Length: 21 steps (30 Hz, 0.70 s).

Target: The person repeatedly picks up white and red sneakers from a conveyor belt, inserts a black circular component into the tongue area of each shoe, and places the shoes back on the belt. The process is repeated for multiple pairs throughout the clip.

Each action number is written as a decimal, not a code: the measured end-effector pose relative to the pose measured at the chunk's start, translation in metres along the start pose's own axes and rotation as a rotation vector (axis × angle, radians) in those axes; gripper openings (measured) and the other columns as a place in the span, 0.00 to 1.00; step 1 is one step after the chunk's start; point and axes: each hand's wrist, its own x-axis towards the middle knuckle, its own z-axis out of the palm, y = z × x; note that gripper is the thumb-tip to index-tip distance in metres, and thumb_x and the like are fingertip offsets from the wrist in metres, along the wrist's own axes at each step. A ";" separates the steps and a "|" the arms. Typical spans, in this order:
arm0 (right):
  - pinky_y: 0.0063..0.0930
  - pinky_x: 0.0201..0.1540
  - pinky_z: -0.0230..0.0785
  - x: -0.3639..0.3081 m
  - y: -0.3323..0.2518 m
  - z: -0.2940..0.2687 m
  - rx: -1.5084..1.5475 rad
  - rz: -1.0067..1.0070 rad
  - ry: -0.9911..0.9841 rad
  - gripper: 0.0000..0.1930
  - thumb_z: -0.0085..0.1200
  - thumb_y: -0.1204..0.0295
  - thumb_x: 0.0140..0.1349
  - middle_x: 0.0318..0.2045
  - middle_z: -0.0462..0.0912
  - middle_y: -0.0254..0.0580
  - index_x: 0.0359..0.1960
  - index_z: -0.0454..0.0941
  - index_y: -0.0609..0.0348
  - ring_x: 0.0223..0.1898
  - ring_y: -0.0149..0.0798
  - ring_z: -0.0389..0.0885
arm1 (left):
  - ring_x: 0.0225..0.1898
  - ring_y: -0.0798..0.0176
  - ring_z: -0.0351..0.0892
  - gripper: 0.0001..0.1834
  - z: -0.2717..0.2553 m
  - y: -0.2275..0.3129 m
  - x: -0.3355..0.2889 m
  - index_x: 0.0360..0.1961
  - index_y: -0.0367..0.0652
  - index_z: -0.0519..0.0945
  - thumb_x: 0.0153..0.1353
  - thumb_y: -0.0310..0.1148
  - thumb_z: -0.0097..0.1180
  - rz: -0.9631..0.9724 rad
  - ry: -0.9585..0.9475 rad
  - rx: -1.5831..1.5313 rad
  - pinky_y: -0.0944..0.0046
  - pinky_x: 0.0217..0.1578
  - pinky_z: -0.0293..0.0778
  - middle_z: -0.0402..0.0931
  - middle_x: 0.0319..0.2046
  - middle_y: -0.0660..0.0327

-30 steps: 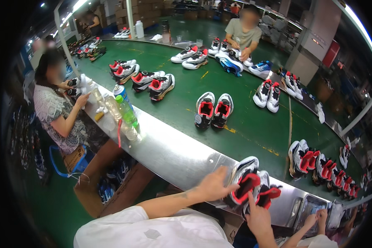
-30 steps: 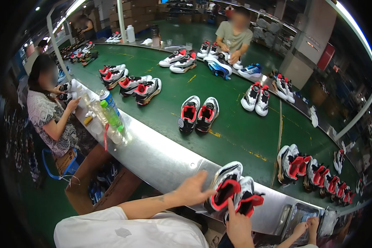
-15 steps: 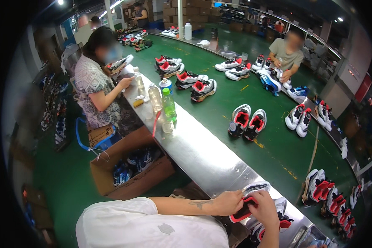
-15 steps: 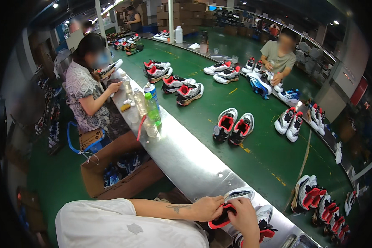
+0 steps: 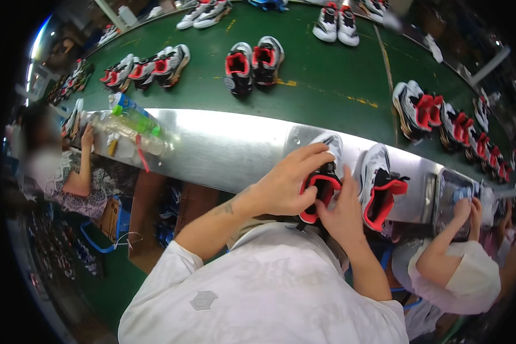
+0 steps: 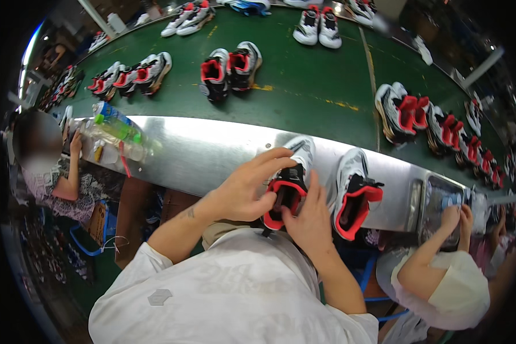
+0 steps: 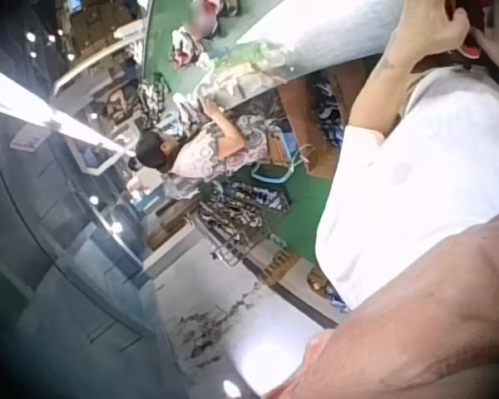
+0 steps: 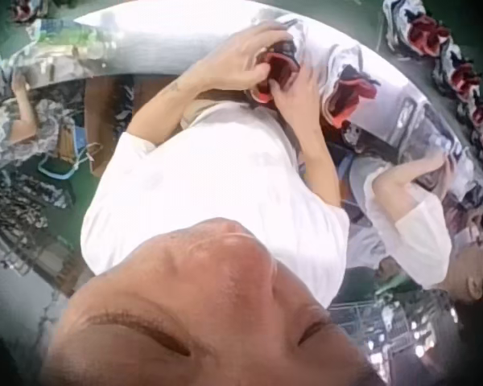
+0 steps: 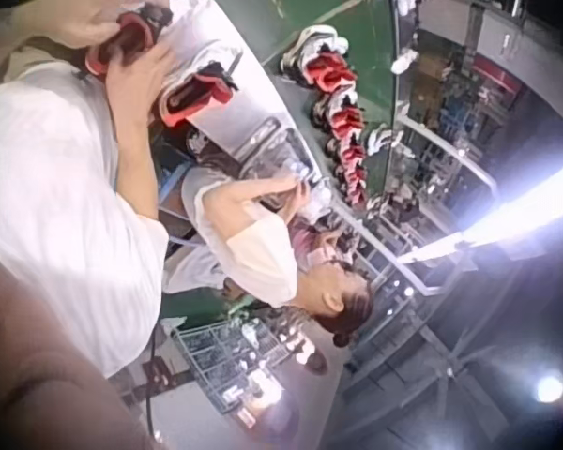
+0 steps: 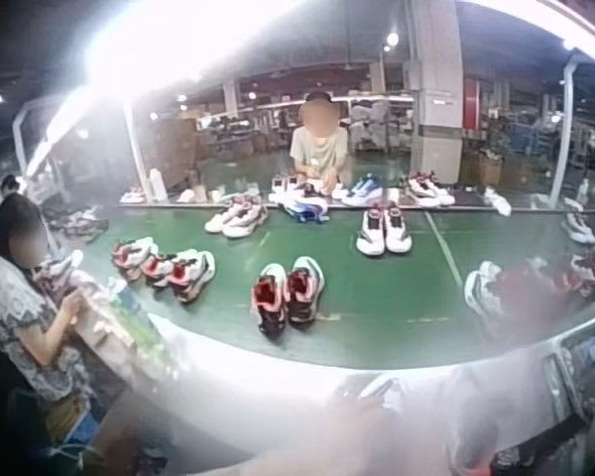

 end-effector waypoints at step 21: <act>0.50 0.48 0.79 0.012 -0.023 -0.052 -0.363 -0.346 -0.149 0.14 0.52 0.79 0.65 0.42 0.84 0.52 0.51 0.79 0.65 0.46 0.57 0.86 | 0.58 0.43 0.85 0.45 0.062 -0.050 -0.055 0.73 0.30 0.69 0.53 0.21 0.75 -0.213 0.493 0.131 0.52 0.52 0.83 0.77 0.64 0.41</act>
